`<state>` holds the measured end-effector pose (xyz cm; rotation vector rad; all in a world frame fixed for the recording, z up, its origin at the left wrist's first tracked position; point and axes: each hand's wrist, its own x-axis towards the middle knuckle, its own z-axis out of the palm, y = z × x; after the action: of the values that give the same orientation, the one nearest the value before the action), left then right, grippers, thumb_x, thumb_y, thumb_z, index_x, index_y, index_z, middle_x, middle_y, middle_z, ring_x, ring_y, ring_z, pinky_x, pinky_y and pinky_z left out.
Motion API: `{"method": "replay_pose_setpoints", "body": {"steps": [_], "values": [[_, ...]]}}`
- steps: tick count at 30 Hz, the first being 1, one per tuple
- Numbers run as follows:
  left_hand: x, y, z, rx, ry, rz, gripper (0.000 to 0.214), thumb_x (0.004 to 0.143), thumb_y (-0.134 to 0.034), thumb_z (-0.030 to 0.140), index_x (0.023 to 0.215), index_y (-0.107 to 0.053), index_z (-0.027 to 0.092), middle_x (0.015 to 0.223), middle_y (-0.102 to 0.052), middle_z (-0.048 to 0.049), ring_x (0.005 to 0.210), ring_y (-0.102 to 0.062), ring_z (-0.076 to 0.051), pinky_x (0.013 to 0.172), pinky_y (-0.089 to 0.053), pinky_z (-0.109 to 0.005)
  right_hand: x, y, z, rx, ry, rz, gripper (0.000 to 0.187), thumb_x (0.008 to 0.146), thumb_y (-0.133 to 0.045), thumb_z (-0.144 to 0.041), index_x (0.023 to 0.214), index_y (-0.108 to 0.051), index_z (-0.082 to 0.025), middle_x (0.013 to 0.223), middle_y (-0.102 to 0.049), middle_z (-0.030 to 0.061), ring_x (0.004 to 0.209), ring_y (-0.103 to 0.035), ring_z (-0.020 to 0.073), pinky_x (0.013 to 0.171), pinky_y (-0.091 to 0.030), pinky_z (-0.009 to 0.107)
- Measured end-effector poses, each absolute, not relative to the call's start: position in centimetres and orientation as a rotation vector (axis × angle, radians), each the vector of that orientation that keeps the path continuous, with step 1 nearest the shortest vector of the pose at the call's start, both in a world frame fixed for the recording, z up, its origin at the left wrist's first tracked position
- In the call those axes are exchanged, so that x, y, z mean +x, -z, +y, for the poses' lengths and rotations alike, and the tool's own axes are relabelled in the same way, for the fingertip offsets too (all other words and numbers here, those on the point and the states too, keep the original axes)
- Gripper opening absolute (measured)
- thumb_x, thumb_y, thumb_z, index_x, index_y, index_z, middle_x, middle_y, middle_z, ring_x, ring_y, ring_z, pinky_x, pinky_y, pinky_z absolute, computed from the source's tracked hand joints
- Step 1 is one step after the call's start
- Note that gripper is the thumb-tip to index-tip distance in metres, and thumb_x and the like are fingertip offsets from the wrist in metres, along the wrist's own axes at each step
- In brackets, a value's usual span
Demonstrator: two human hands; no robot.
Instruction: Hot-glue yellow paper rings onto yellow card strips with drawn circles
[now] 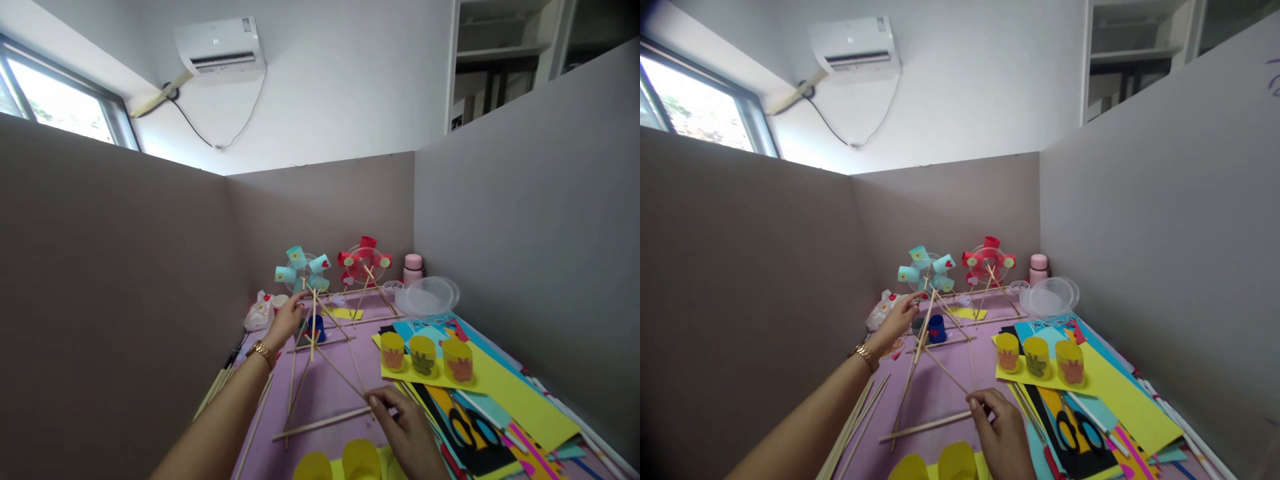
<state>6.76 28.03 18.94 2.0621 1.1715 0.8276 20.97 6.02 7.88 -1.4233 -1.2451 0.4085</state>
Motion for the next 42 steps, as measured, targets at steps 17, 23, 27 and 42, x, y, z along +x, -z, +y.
{"method": "replay_pose_setpoints", "body": {"steps": [17,23,27,42], "values": [[7.1,-16.8,29.4,2.425,-0.717,1.018,0.030,0.088,-0.053,0.033,0.115,-0.056,0.020,0.122,-0.056,-0.0075,0.105,-0.057,-0.022,0.090,-0.046,-0.046,21.0,-7.7,6.2,-1.436,-0.424,-1.240,0.035,0.087,-0.047,-0.044,0.082,-0.071,-0.019,0.077,-0.071,0.0069,0.068,-0.065,0.0205,0.053,-0.045,0.025],[7.2,-16.6,29.6,2.418,-0.705,1.036,0.030,0.088,-0.053,0.033,0.115,-0.055,0.020,0.122,-0.057,-0.0076,0.105,-0.057,-0.022,0.089,-0.046,-0.046,21.0,-7.9,6.3,-1.411,-0.379,-1.222,0.034,0.085,-0.050,-0.045,0.079,-0.073,-0.020,0.074,-0.072,0.0072,0.067,-0.066,0.0212,0.049,-0.046,0.024],[7.2,-16.6,29.5,2.409,-0.690,1.053,0.030,0.088,-0.053,0.033,0.115,-0.055,0.020,0.120,-0.057,-0.0073,0.102,-0.058,-0.021,0.087,-0.048,-0.044,21.1,-7.8,6.1,-1.428,-0.404,-1.230,0.035,0.086,-0.049,-0.046,0.079,-0.072,-0.020,0.077,-0.072,0.0076,0.069,-0.066,0.0215,0.050,-0.046,0.024],[7.2,-17.0,28.6,2.323,-0.627,1.132,0.031,0.088,-0.054,0.034,0.115,-0.055,0.019,0.116,-0.058,-0.0066,0.095,-0.060,-0.020,0.080,-0.051,-0.041,21.2,-7.8,6.1,-1.455,-0.458,-1.247,0.035,0.088,-0.045,-0.044,0.083,-0.069,-0.019,0.081,-0.071,0.0074,0.075,-0.065,0.0221,0.057,-0.044,0.026]]}}
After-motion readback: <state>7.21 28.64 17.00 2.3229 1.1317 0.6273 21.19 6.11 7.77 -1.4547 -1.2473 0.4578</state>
